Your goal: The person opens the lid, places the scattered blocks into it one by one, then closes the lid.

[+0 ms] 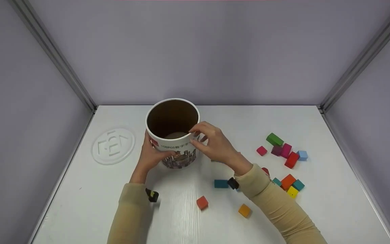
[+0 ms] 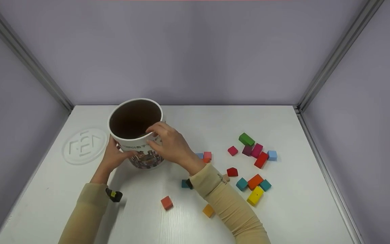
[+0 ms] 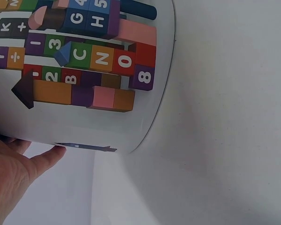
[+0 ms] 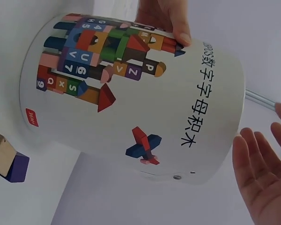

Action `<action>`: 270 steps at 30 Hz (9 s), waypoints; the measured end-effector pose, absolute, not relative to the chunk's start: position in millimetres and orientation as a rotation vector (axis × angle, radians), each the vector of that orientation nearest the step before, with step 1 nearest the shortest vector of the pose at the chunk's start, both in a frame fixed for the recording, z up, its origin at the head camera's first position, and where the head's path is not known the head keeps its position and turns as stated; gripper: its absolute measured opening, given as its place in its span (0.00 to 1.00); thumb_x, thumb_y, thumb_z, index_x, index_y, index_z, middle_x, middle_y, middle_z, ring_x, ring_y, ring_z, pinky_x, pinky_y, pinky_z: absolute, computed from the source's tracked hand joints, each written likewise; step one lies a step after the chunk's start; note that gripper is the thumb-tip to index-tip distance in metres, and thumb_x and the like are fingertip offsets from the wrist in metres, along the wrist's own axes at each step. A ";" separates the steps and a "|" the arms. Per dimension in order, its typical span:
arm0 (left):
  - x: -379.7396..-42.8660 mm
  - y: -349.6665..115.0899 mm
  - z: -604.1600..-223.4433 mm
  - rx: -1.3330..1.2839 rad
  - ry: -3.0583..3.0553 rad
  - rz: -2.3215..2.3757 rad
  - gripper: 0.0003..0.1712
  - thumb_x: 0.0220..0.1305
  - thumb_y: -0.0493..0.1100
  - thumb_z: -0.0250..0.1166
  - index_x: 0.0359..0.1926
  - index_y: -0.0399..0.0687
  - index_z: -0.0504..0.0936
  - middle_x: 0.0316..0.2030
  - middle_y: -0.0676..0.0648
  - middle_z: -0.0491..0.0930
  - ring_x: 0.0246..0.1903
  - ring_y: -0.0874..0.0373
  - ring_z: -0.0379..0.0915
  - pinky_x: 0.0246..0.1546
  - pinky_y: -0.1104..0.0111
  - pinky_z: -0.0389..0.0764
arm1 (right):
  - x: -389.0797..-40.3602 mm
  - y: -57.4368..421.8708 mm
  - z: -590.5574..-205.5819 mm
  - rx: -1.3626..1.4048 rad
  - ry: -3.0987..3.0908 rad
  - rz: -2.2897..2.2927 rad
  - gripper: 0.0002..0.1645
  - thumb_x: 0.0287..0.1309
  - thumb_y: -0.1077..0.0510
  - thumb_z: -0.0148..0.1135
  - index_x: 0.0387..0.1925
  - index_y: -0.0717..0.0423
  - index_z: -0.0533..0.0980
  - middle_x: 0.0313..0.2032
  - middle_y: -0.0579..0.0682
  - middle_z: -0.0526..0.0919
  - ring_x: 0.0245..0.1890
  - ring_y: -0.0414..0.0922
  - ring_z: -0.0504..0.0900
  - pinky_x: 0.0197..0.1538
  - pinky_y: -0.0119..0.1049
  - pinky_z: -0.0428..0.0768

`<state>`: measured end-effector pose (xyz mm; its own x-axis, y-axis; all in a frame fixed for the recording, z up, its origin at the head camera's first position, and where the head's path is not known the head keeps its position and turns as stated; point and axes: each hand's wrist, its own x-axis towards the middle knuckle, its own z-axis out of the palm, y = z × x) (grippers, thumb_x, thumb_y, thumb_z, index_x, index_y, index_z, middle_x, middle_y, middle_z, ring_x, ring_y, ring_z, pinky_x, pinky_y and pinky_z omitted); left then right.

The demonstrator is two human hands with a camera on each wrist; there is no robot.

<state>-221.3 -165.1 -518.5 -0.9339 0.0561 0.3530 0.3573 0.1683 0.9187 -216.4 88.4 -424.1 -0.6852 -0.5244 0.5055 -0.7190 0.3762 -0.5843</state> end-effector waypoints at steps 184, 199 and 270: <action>-222.9 -167.2 -524.1 -0.365 -2.239 -1.829 0.75 0.30 0.39 0.87 0.75 0.41 0.47 0.66 0.36 0.64 0.65 0.38 0.60 0.69 0.51 0.58 | -269.4 142.9 -542.1 0.490 -3.370 0.824 0.35 0.66 0.53 0.61 0.72 0.44 0.64 0.68 0.59 0.65 0.67 0.57 0.65 0.67 0.56 0.65; -222.6 -167.6 -523.0 -0.347 -2.240 -1.834 0.74 0.30 0.40 0.87 0.75 0.41 0.48 0.65 0.47 0.67 0.64 0.50 0.62 0.68 0.56 0.60 | -269.4 134.3 -541.6 0.566 -3.370 0.890 0.31 0.66 0.52 0.61 0.69 0.46 0.68 0.62 0.55 0.71 0.61 0.52 0.71 0.66 0.50 0.69; -227.4 -169.2 -530.6 -0.430 -2.171 -1.868 0.74 0.30 0.37 0.87 0.75 0.42 0.47 0.66 0.41 0.65 0.64 0.43 0.62 0.69 0.51 0.59 | -252.9 81.2 -420.2 0.867 -2.366 1.240 0.19 0.67 0.65 0.59 0.58 0.59 0.77 0.51 0.57 0.75 0.50 0.47 0.79 0.52 0.33 0.81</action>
<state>-227.4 -169.2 -530.6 -0.9265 0.0626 0.3711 0.3763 0.1370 0.9163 -252.9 81.2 -420.2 -0.7594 -0.3615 0.5409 -0.6505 0.4356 -0.6222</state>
